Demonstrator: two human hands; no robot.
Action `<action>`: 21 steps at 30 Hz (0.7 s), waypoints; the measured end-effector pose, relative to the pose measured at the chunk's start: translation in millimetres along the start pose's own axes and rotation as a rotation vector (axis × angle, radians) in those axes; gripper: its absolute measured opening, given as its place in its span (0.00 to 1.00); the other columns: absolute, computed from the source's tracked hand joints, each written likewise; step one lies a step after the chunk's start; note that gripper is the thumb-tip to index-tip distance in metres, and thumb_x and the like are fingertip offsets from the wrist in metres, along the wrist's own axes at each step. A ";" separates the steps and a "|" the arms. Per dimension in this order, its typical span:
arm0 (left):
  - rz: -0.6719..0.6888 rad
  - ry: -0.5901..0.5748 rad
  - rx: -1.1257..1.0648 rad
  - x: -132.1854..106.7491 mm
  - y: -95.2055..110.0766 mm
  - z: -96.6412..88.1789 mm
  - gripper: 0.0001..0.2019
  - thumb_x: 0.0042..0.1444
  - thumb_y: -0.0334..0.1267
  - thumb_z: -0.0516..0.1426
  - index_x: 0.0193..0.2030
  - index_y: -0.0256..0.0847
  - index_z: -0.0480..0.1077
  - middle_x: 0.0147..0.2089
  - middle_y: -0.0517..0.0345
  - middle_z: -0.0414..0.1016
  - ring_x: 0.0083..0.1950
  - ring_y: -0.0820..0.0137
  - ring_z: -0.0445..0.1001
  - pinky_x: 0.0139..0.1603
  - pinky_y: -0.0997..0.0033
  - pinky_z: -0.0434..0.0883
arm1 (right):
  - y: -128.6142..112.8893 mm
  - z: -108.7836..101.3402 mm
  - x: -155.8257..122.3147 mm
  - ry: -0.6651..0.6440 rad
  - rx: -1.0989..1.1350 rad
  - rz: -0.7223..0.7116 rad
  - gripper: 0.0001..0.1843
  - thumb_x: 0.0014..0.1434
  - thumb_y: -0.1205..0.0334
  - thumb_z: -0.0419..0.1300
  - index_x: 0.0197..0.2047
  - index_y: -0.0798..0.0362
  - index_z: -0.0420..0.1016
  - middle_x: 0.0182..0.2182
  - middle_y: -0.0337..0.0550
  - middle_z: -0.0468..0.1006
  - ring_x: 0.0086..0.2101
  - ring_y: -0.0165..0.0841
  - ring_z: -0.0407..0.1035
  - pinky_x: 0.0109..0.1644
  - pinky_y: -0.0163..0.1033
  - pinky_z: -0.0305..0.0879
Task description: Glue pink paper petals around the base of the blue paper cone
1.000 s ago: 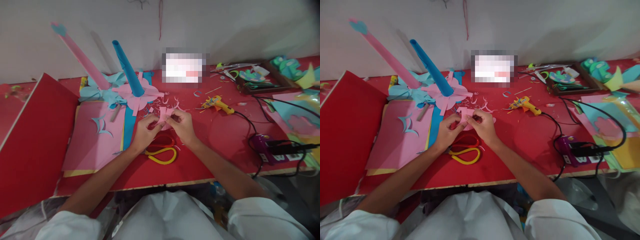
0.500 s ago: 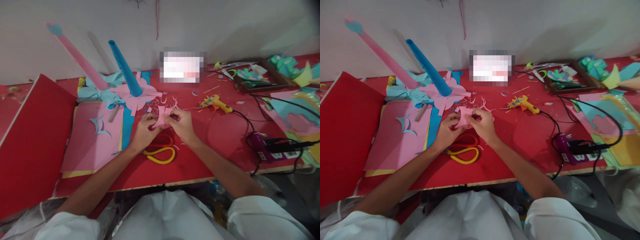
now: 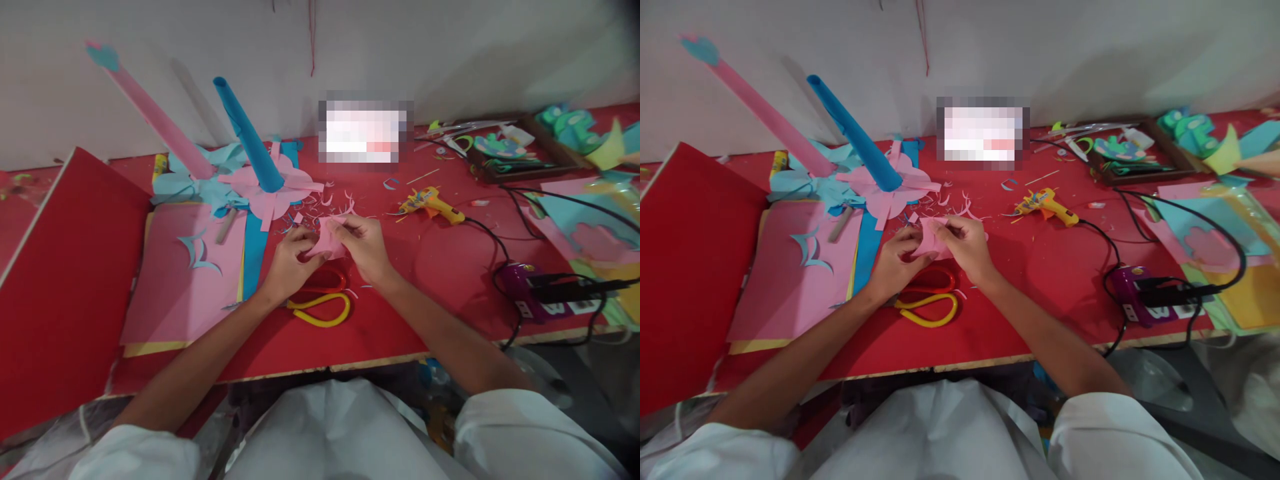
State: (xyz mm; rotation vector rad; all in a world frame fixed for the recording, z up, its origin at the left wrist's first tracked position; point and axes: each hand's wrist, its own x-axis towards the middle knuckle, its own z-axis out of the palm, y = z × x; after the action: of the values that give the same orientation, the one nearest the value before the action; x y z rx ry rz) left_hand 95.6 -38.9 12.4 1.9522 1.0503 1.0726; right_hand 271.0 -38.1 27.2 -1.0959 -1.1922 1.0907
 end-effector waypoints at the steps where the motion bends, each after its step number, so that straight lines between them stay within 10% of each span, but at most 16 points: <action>1: 0.003 -0.004 0.001 0.0 0.1 0.0 0.22 0.64 0.50 0.65 0.26 0.40 0.65 0.40 0.54 0.76 0.44 0.65 0.72 0.49 0.63 0.70 | -1.0 0.0 -0.3 -0.002 0.004 -0.005 0.28 0.54 0.31 0.71 0.26 0.50 0.77 0.26 0.38 0.74 0.31 0.32 0.64 0.35 0.38 0.64; 9: 0.004 -0.027 0.022 0.8 -0.2 -1.1 0.22 0.65 0.49 0.65 0.26 0.41 0.65 0.40 0.53 0.76 0.45 0.64 0.73 0.50 0.62 0.71 | 1.0 -2.5 -1.4 0.015 -0.025 -0.023 0.28 0.57 0.34 0.71 0.26 0.51 0.78 0.23 0.35 0.70 0.27 0.29 0.61 0.32 0.38 0.59; 21: -0.037 0.022 -0.015 0.8 -1.8 -1.9 0.24 0.63 0.44 0.65 0.25 0.42 0.56 0.36 0.58 0.67 0.40 0.69 0.67 0.44 0.66 0.68 | -25.2 -39.9 10.1 0.184 -0.348 -0.352 0.18 0.70 0.40 0.62 0.51 0.44 0.82 0.45 0.42 0.85 0.43 0.35 0.78 0.47 0.42 0.75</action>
State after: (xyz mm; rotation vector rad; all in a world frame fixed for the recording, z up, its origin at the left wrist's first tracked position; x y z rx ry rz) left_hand 93.6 -37.0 12.1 1.9061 1.0823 1.0808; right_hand 312.6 -33.7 51.3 -1.1628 -1.3934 0.5128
